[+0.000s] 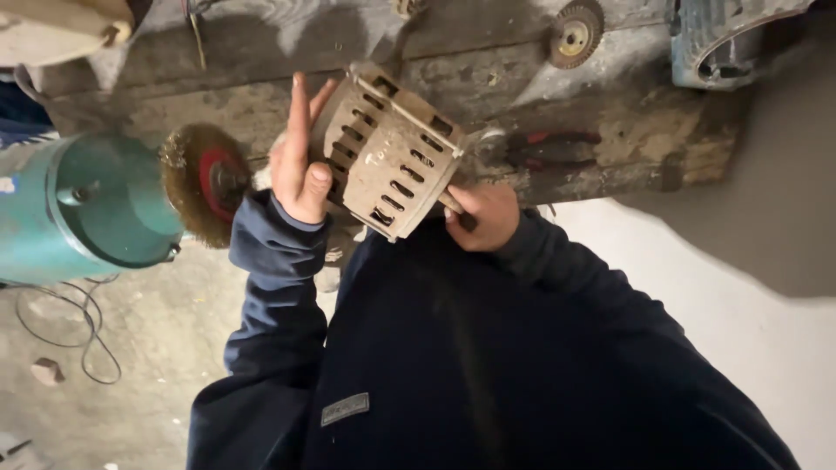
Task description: The person bends a small wire and uses pliers on it, then carries a slotted metal pump housing from the floor to the workbench. They kneel at a toolbox to retrieve items, then hold the housing and thread a long metal rod through it while working at the bench.
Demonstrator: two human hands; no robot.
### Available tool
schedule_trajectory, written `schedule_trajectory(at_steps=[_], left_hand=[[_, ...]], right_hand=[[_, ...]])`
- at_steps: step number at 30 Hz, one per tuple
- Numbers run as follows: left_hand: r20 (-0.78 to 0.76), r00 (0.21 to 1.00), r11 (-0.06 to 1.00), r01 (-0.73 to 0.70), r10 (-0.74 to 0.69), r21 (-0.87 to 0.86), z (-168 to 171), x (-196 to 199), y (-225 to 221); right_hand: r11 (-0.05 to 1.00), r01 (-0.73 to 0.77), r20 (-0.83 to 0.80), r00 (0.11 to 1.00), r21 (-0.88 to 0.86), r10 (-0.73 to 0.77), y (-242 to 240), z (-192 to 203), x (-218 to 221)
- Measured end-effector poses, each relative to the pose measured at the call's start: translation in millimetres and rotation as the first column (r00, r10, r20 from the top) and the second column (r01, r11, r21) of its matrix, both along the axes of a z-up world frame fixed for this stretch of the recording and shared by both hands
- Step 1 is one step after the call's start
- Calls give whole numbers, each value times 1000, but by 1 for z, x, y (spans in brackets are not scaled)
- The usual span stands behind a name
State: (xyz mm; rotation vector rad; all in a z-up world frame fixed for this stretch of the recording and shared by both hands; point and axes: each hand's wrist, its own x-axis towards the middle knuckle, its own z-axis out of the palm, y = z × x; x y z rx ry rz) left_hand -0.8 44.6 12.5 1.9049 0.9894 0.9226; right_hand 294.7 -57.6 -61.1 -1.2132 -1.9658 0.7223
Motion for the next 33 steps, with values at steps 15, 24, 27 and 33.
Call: schedule_trajectory(at_steps=[15,24,27,33], left_hand=[[16,994,994,-109,109,-21,-25,15,16],[153,880,885,-462,450,50,-65,15,-69],[140,927,932,-358,347,57,-55,-2,-116],[55,998,894,43,-21,-446,-292,-144,-272]], right_hand=[[976,58,-50,996,-211,-70,-28,-24,-24],[888,-26,-140,989,-459,-43,-58,-38,-16],[871,25,-167,978,-491,-123,-71,-66,-2],[548,379,253,922,-745,-293,-218,-234,48]])
